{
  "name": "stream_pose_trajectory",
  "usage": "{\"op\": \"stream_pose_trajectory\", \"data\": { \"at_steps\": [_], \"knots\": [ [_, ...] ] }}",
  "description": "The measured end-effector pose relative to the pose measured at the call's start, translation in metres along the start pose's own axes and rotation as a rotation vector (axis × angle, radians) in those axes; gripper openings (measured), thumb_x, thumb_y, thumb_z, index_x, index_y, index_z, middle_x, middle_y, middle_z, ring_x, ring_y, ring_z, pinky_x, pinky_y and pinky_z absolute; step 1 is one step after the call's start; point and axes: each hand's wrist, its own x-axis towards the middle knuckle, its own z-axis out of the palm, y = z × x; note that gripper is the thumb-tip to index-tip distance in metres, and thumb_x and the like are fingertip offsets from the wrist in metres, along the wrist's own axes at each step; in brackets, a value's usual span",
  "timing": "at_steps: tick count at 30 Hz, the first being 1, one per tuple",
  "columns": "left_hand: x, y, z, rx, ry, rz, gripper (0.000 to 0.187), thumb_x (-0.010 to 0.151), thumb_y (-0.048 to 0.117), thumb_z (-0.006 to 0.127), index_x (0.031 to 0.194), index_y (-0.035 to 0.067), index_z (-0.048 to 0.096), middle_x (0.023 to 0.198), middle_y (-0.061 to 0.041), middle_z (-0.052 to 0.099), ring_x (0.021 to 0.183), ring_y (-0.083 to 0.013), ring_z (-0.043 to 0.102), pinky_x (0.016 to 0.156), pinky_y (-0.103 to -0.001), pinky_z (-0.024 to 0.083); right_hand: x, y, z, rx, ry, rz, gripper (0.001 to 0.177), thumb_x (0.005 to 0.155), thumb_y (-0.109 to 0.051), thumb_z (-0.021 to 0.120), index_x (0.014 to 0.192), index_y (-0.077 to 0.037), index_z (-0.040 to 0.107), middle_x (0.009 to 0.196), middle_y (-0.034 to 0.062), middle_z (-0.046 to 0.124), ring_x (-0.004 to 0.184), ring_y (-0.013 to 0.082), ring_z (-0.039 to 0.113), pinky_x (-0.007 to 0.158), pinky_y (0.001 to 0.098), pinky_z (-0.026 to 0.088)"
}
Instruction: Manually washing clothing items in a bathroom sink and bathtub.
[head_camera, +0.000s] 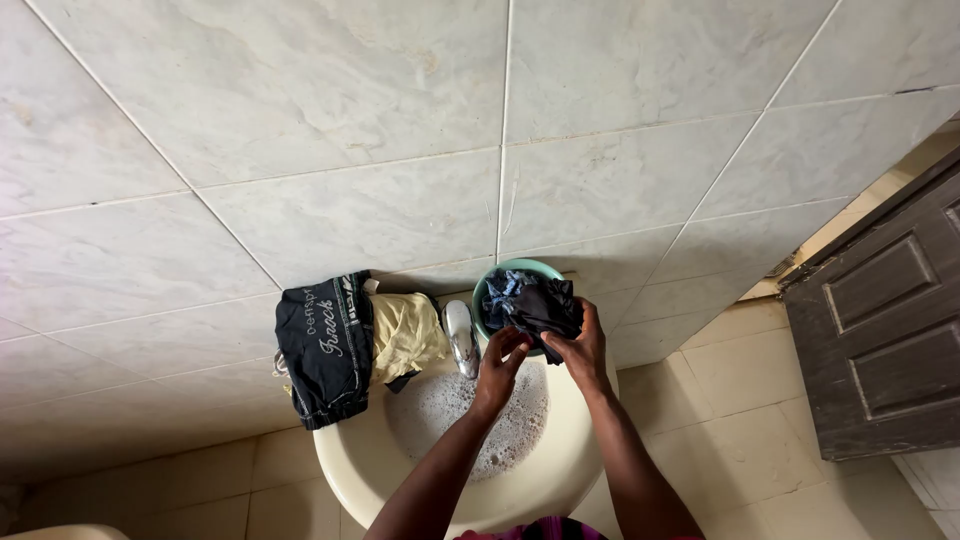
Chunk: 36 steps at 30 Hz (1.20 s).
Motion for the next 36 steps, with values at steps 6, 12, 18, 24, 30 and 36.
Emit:
{"op": "stream_pose_trajectory", "data": {
  "at_steps": [6, 12, 18, 24, 30, 36],
  "knots": [
    [0.011, -0.004, 0.003, 0.062, 0.052, 0.065, 0.061, 0.096, 0.025, 0.068, 0.147, 0.0, 0.045, 0.138, -0.017, 0.062, 0.126, -0.0251, 0.063, 0.104, -0.039, 0.051, 0.009, 0.016, 0.002, 0.009, 0.013, -0.038, 0.072, 0.074, -0.002, 0.082, 0.137, -0.001, 0.047, 0.122, 0.013, 0.065, 0.111, 0.021, 0.066, 0.094, 0.0339, 0.056],
    [0.023, -0.01, 0.005, -0.025, 0.026, 0.073, 0.06, 0.097, 0.021, 0.067, 0.147, -0.001, 0.042, 0.142, -0.017, 0.057, 0.119, -0.0244, 0.066, 0.102, -0.038, 0.052, 0.018, 0.018, 0.004, 0.002, -0.001, -0.003, 0.067, 0.077, 0.0, 0.08, 0.135, -0.001, 0.048, 0.12, 0.0124, 0.066, 0.109, 0.0201, 0.067, 0.092, 0.0341, 0.057],
    [0.031, -0.004, 0.006, -0.062, 0.036, 0.024, 0.061, 0.097, 0.019, 0.066, 0.148, 0.0, 0.041, 0.141, -0.017, 0.058, 0.113, -0.0219, 0.069, 0.099, -0.036, 0.054, 0.03, 0.028, 0.006, 0.014, 0.01, -0.025, 0.066, 0.077, 0.0, 0.08, 0.135, -0.001, 0.047, 0.119, 0.0123, 0.066, 0.107, 0.0197, 0.067, 0.091, 0.0329, 0.057],
    [0.052, -0.019, 0.006, -0.11, 0.051, 0.075, 0.062, 0.096, 0.019, 0.068, 0.149, -0.001, 0.042, 0.139, -0.019, 0.059, 0.101, -0.0225, 0.069, 0.089, -0.035, 0.058, 0.043, 0.036, 0.008, -0.045, 0.013, -0.053, 0.067, 0.077, 0.0, 0.081, 0.135, -0.001, 0.047, 0.121, 0.0139, 0.067, 0.109, 0.0202, 0.067, 0.092, 0.0326, 0.056],
    [0.053, -0.009, 0.01, -0.09, 0.073, 0.024, 0.063, 0.094, 0.019, 0.068, 0.149, 0.001, 0.043, 0.141, -0.017, 0.059, 0.105, -0.0258, 0.069, 0.088, -0.034, 0.058, 0.052, 0.036, 0.006, -0.021, -0.004, -0.063, 0.073, 0.077, -0.003, 0.08, 0.141, -0.003, 0.044, 0.125, 0.0134, 0.066, 0.111, 0.0209, 0.067, 0.092, 0.0324, 0.058],
    [0.063, -0.037, 0.007, -0.012, 0.114, 0.11, 0.062, 0.095, 0.018, 0.069, 0.15, 0.0, 0.044, 0.145, -0.017, 0.058, 0.123, -0.0257, 0.064, 0.097, -0.035, 0.055, 0.062, 0.029, 0.002, -0.006, 0.048, -0.094, 0.074, 0.078, -0.003, 0.079, 0.145, -0.003, 0.047, 0.13, 0.0188, 0.064, 0.115, 0.0249, 0.065, 0.095, 0.0357, 0.056]
  ]
}}
